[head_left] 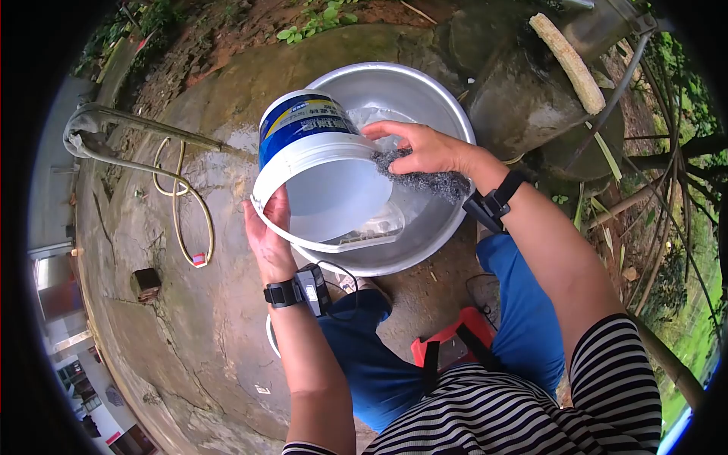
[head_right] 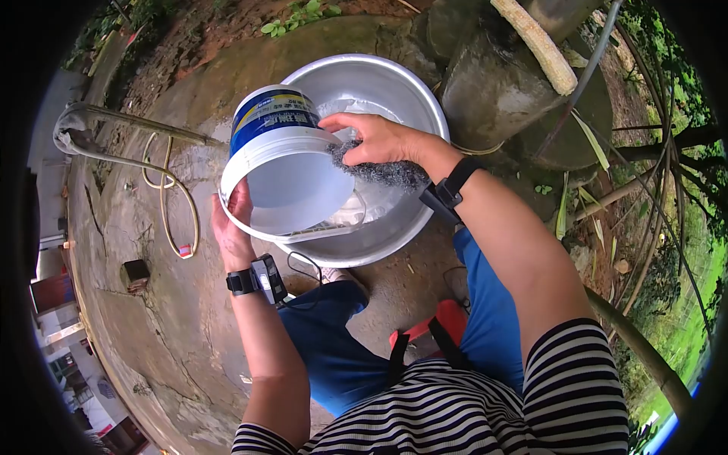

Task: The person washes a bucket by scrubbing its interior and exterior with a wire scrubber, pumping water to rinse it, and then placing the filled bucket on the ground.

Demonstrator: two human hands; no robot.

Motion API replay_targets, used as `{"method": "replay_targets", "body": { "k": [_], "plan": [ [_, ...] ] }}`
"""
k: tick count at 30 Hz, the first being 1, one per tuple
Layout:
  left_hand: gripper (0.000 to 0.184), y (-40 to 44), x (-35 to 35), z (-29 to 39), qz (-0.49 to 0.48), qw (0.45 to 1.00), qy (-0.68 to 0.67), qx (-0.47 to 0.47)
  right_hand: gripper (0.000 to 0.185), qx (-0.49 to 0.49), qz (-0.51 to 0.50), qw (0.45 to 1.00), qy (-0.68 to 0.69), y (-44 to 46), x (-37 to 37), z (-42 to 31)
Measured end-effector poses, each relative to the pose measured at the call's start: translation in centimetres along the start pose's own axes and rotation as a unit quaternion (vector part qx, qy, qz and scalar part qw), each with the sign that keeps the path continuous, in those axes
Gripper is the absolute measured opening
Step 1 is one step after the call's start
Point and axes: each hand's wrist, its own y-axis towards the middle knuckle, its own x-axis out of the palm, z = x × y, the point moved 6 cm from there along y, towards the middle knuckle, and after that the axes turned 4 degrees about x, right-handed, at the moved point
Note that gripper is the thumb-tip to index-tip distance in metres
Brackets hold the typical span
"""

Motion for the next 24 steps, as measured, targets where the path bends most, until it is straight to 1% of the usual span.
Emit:
{"method": "replay_targets", "body": {
  "k": [1,2,4,6,7,8,9,10,11,12,13,14,15,16,18,19,20,21,22,23,24],
  "plan": [
    [0.071,0.4,-0.8,0.6,0.001,1.0,0.0,0.0,0.07,0.008,-0.016,1.0,0.008,0.1,0.5,0.1],
    [0.071,1.0,-1.6,1.1,-0.018,1.0,-0.011,-0.012,0.07,0.008,-0.016,1.0,0.009,0.2,0.6,0.2],
    [0.07,0.8,-0.9,0.4,-0.036,0.999,-0.02,-0.022,0.073,0.016,-0.028,0.999,0.003,0.4,0.9,0.5],
    [0.075,0.3,-0.4,-0.9,0.02,1.0,-0.021,0.004,0.07,0.032,-0.026,0.999,0.009,0.5,1.2,0.8],
    [0.075,-0.2,0.6,-2.5,0.02,1.0,-0.021,0.005,0.068,0.048,-0.025,0.998,0.014,0.7,1.4,0.9],
    [0.08,-0.9,2.0,-4.3,-0.014,0.999,0.027,0.015,0.068,0.047,-0.025,0.998,0.014,0.7,1.9,0.9],
    [0.086,-1.5,3.3,-6.0,-0.047,0.996,0.075,0.026,0.062,0.079,0.018,0.994,0.074,0.8,2.1,1.3],
    [0.086,-2.1,4.1,-7.3,-0.048,0.996,0.074,0.028,0.057,0.11,0.059,0.983,0.133,0.9,2.5,1.8],
    [0.09,-2.8,4.3,-8.7,-0.015,0.989,0.146,0.001,0.047,0.149,0.1,0.972,0.153,1.1,2.9,2.9],
    [0.094,-3.3,4.2,-10.0,0.018,0.976,0.216,-0.026,0.047,0.148,0.098,0.972,0.152,1.3,3.4,3.5],
    [0.091,-3.5,4.1,-11.0,0.022,0.961,0.273,-0.036,0.044,0.191,0.114,0.958,0.182,1.2,3.6,4.7],
    [0.083,-3.5,3.6,-11.7,0.014,0.958,0.278,-0.074,0.041,0.234,0.13,0.94,0.213,1.0,3.9,5.9],
    [0.075,-3.0,1.7,-11.6,0.027,0.947,0.308,-0.086,0.035,0.264,0.137,0.918,0.263,0.8,4.1,7.0],
    [0.067,-2.7,0.7,-11.9,0.04,0.935,0.338,-0.098,0.035,0.263,0.136,0.919,0.261,0.5,4.1,8.0],
    [0.047,-2.8,-0.2,-12.6,0.028,0.894,0.43,-0.123,0.034,0.287,0.141,0.846,0.426,-0.1,4.7,9.3],
    [0.037,-2.8,-0.3,-12.8,0.022,0.865,0.487,-0.12,0.035,0.302,0.169,0.855,0.387,-0.6,4.5,9.4],
    [0.037,-2.7,-0.3,-12.8,0.022,0.867,0.483,-0.116,0.035,0.302,0.166,0.857,0.383,-0.5,4.7,9.5],
    [0.039,-2.8,0.1,-13.1,0.011,0.868,0.483,-0.114,0.032,0.291,0.223,0.913,0.179,-0.6,3.5,9.0],
    [0.042,-2.9,0.4,-13.3,0.0,0.87,0.481,-0.112,0.028,0.265,0.268,0.926,-0.035,-0.8,2.6,7.9],
    [0.045,-3.0,0.5,-13.4,0.02,0.873,0.478,-0.094,0.029,0.209,0.336,0.907,-0.143,-1.3,2.0,6.6],
    [0.045,-2.8,0.3,-13.1,0.021,0.876,0.474,-0.09,0.029,0.207,0.332,0.908,-0.147,-1.1,1.2,6.0]
  ]
}}
